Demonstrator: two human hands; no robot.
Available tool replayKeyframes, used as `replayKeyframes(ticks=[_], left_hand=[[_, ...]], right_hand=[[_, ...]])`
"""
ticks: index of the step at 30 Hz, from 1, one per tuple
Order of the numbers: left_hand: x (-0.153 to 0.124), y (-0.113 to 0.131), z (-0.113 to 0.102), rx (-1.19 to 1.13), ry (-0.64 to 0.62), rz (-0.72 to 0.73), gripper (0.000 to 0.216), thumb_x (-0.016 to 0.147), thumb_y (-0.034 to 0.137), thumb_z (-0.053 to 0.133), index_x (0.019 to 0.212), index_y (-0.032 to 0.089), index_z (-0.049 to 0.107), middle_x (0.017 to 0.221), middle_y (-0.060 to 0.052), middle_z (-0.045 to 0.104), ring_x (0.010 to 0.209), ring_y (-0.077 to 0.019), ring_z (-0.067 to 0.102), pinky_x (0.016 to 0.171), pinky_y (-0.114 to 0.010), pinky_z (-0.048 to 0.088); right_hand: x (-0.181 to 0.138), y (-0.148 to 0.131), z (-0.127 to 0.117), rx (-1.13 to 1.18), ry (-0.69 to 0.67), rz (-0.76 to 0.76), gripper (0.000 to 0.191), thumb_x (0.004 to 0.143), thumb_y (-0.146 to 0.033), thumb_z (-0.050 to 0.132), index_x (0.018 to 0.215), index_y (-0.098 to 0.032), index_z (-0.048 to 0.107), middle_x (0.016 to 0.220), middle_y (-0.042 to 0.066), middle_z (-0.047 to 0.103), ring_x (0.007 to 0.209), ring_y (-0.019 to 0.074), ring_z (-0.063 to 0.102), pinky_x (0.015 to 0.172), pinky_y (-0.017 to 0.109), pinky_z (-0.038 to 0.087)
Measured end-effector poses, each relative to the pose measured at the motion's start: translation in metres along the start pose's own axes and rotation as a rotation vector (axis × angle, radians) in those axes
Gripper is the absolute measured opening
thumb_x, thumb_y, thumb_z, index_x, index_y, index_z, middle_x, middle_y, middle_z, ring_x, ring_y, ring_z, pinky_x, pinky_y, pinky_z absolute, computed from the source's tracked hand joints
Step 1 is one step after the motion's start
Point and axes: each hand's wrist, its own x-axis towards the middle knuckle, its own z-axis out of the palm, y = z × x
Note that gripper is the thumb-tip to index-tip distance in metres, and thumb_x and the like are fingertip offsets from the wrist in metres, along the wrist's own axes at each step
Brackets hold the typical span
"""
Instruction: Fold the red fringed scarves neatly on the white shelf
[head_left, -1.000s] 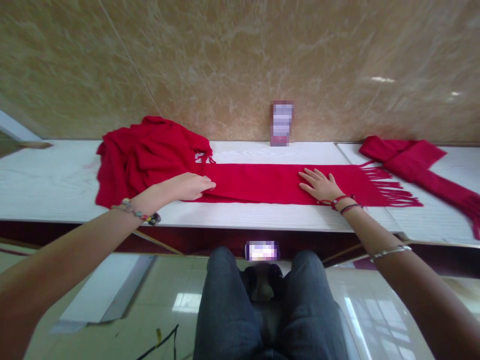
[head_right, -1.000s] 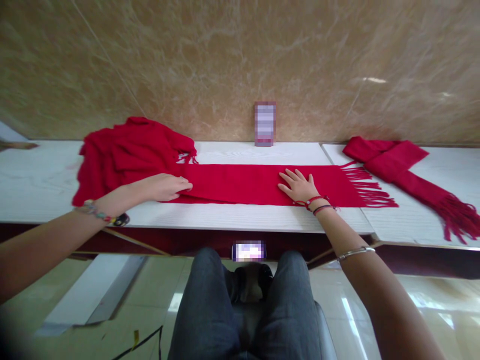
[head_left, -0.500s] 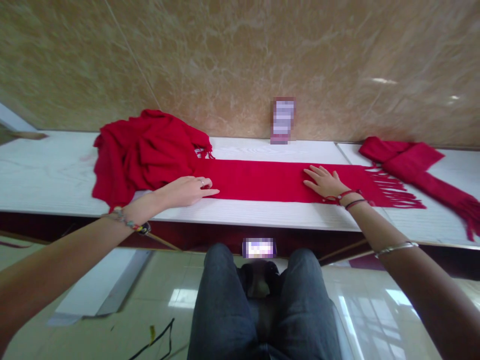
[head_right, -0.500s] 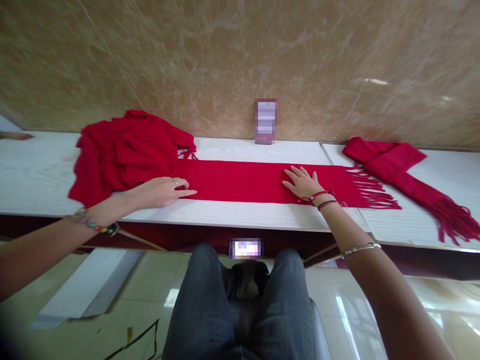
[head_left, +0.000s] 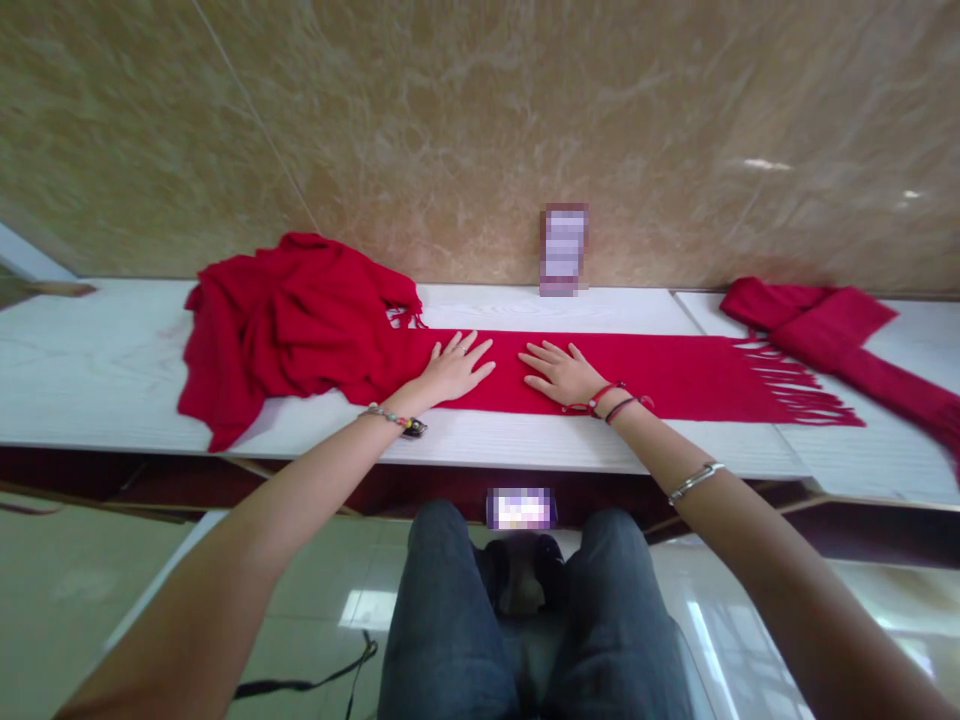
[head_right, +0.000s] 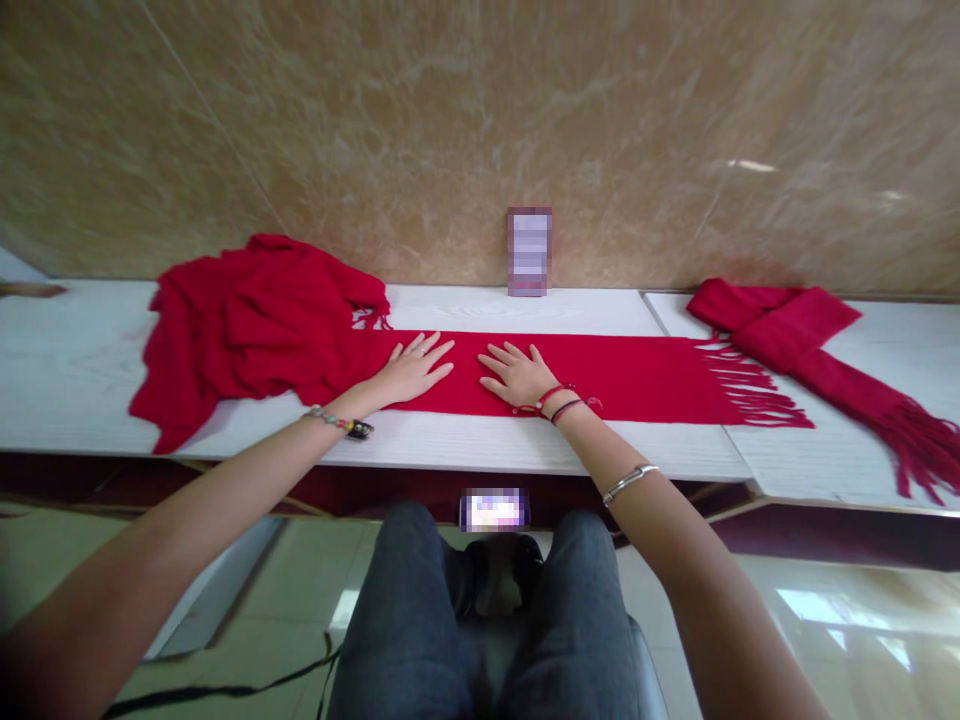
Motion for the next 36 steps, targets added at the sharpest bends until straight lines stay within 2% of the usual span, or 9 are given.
replayKeyframes(ticks=[5,9,11,14,20,24,28,33,36], left_hand=[[0.0,-0.018,0.004,-0.007,-0.024,-0.073,0.058,0.094,0.054,0.022,0.149,0.032,0.022,0.158,-0.003,0.013,0.144,-0.033,0.01,0.112,-0.059,0.013],[0.004,-0.011,-0.006,-0.027,-0.074,-0.098,0.058,0.094,0.048,0.028,0.148,0.025,0.026,0.156,-0.01,0.019,0.142,-0.0355,0.015,0.111,-0.06,0.017],[0.01,-0.002,-0.007,-0.027,-0.002,-0.124,0.055,0.095,0.04,0.028,0.147,0.023,0.028,0.154,-0.012,0.023,0.142,-0.0357,0.018,0.11,-0.06,0.021],[0.02,0.008,-0.003,-0.015,0.096,-0.07,0.052,0.096,0.036,0.025,0.147,0.026,0.03,0.155,-0.008,0.023,0.142,-0.0337,0.017,0.11,-0.061,0.02],[0.027,-0.001,0.005,-0.004,0.003,0.029,0.056,0.097,0.044,0.021,0.148,0.023,0.025,0.157,-0.004,0.015,0.144,-0.0272,0.013,0.112,-0.056,0.018],[0.026,-0.003,0.003,-0.007,-0.013,0.013,0.059,0.097,0.045,0.02,0.149,0.019,0.022,0.157,-0.003,0.014,0.144,-0.0246,0.012,0.114,-0.053,0.016],[0.028,-0.002,0.002,-0.045,-0.043,0.008,0.063,0.096,0.047,0.021,0.15,0.014,0.017,0.157,-0.004,0.012,0.145,-0.025,0.01,0.114,-0.054,0.015],[0.03,-0.003,0.003,-0.043,-0.044,0.001,0.063,0.096,0.045,0.022,0.15,0.013,0.017,0.157,-0.005,0.011,0.145,-0.0249,0.01,0.115,-0.053,0.012],[0.03,-0.003,0.004,-0.034,-0.032,0.005,0.064,0.096,0.046,0.022,0.15,0.013,0.019,0.157,-0.005,0.013,0.144,-0.0251,0.011,0.115,-0.052,0.013]], right_hand=[[-0.002,0.01,0.002,0.011,0.034,0.04,0.054,0.095,-0.045,0.028,0.145,-0.025,0.034,0.154,0.004,0.027,0.141,0.025,0.024,0.112,0.055,0.021],[-0.002,0.012,0.002,0.024,0.043,0.062,0.054,0.095,-0.043,0.029,0.144,-0.022,0.037,0.153,0.006,0.028,0.141,0.0258,0.025,0.112,0.054,0.023],[-0.002,0.011,0.002,0.024,0.049,0.059,0.054,0.095,-0.043,0.03,0.144,-0.022,0.037,0.153,0.007,0.029,0.141,0.0261,0.025,0.112,0.054,0.023],[-0.002,0.01,0.002,0.024,0.058,0.064,0.054,0.095,-0.043,0.029,0.144,-0.022,0.037,0.152,0.007,0.03,0.141,0.0259,0.026,0.111,0.054,0.023],[-0.002,0.011,0.001,0.05,0.06,0.074,0.052,0.095,-0.042,0.033,0.142,-0.022,0.039,0.151,0.007,0.032,0.14,0.0251,0.027,0.112,0.051,0.024],[-0.002,0.01,0.001,0.053,0.103,0.103,0.053,0.094,-0.038,0.035,0.142,-0.016,0.04,0.151,0.011,0.032,0.14,0.025,0.028,0.113,0.049,0.023],[0.011,-0.004,-0.003,0.038,0.157,0.122,0.055,0.094,-0.037,0.033,0.143,-0.013,0.036,0.152,0.013,0.03,0.141,0.0261,0.026,0.113,0.05,0.022],[0.043,-0.028,-0.005,0.021,0.063,0.082,0.054,0.095,-0.033,0.029,0.145,-0.014,0.033,0.153,0.01,0.027,0.141,0.0264,0.024,0.112,0.053,0.024],[0.049,-0.025,-0.002,0.008,0.013,0.109,0.053,0.095,-0.03,0.027,0.146,-0.016,0.031,0.154,0.008,0.026,0.141,0.0247,0.024,0.112,0.054,0.022]])
